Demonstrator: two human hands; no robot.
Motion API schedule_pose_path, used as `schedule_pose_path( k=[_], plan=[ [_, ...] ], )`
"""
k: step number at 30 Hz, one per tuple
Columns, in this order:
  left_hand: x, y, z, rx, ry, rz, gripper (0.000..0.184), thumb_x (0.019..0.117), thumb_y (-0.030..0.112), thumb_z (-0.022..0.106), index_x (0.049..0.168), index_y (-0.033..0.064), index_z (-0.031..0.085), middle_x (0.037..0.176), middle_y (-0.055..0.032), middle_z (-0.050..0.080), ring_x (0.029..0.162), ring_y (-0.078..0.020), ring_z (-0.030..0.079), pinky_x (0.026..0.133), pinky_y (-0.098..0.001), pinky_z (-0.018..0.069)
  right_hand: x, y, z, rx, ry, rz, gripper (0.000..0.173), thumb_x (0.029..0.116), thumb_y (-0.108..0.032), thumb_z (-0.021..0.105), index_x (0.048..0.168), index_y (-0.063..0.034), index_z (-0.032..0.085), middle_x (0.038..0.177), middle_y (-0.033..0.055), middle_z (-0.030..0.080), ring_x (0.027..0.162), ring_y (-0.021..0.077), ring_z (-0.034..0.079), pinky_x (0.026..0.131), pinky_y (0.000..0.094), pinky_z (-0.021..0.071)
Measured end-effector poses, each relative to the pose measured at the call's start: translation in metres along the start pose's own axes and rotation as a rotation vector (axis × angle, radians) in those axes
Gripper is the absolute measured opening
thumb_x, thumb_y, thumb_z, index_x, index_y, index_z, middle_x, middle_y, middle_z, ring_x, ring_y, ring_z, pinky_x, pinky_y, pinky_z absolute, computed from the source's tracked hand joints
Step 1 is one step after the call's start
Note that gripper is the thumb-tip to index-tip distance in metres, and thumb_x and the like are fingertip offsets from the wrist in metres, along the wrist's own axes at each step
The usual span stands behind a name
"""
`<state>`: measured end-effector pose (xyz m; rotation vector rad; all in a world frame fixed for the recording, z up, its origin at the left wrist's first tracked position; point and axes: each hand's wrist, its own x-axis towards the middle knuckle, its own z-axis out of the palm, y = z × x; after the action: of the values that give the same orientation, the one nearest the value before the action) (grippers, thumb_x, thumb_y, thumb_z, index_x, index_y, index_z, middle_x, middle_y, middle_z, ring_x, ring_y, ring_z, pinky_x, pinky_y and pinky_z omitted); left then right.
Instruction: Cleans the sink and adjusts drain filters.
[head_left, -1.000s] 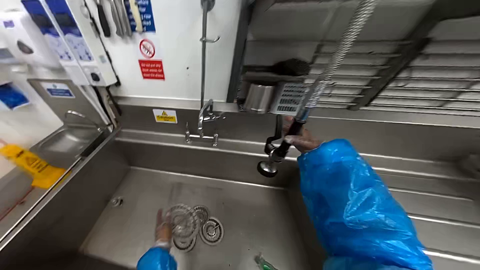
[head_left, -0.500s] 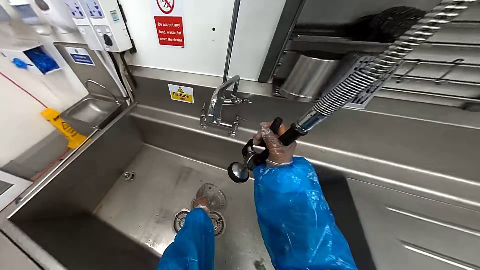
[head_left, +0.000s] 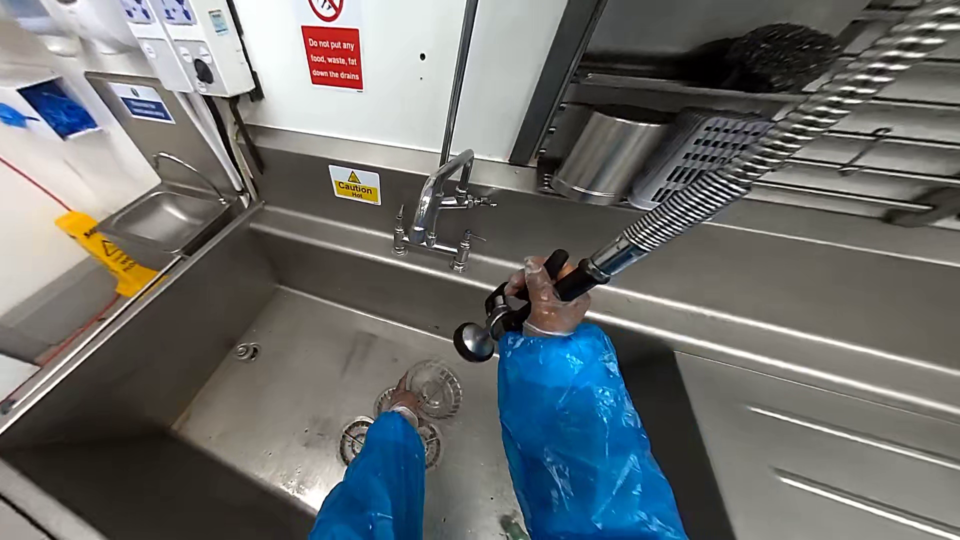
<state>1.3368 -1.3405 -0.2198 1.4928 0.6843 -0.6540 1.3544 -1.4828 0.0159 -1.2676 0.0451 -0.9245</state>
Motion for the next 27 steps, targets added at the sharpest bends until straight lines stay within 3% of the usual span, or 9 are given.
schedule_pose_path(
  k=[8, 14, 20, 27],
  plan=[
    [-0.014, 0.014, -0.010, -0.124, -0.037, -0.120, 0.064, 0.1040, 0.006, 0.056, 0.160, 0.0261, 0.032, 0.145, -0.0256, 0.051, 0.118, -0.0411, 0.060, 0.087, -0.0549, 0.0538, 0.006, 0.008, 0.014, -0.004, 0.051, 0.010, 0.013, 0.0937, 0.001, 0.060, 0.090, -0.0105, 0.062, 0.063, -0.0088, 0.065, 0.054, 0.0022, 0.063, 0.055, 0.0190, 0.0564],
    [-0.014, 0.018, -0.017, -0.106, -0.031, -0.095, 0.069, 0.1020, 0.000, 0.057, 0.161, 0.0250, 0.030, 0.147, -0.0254, 0.049, 0.123, -0.0414, 0.058, 0.090, -0.0559, 0.0534, 0.002, 0.009, 0.015, -0.012, 0.046, 0.035, 0.012, 0.0942, 0.001, 0.059, 0.091, -0.0100, 0.062, 0.063, -0.0090, 0.066, 0.055, 0.0028, 0.064, 0.057, 0.0195, 0.0577],
    [-0.012, 0.008, -0.021, -0.144, 0.014, -0.008, 0.068, 0.1022, 0.000, 0.057, 0.161, 0.0231, 0.033, 0.148, -0.0250, 0.050, 0.125, -0.0421, 0.057, 0.093, -0.0578, 0.0520, -0.012, -0.003, 0.015, 0.014, -0.054, 0.070, 0.015, 0.0938, -0.001, 0.057, 0.087, -0.0134, 0.061, 0.061, -0.0099, 0.064, 0.053, 0.0025, 0.063, 0.055, 0.0186, 0.0559],
    [-0.013, 0.006, -0.028, -0.139, 0.044, 0.128, 0.065, 0.1008, -0.003, 0.058, 0.159, 0.0191, 0.038, 0.146, -0.0241, 0.053, 0.125, -0.0389, 0.057, 0.094, -0.0568, 0.0516, -0.029, -0.004, -0.002, -0.043, -0.028, 0.075, 0.016, 0.0929, -0.002, 0.059, 0.085, -0.0151, 0.060, 0.062, -0.0101, 0.066, 0.053, 0.0013, 0.063, 0.055, 0.0166, 0.0547]
  ],
)
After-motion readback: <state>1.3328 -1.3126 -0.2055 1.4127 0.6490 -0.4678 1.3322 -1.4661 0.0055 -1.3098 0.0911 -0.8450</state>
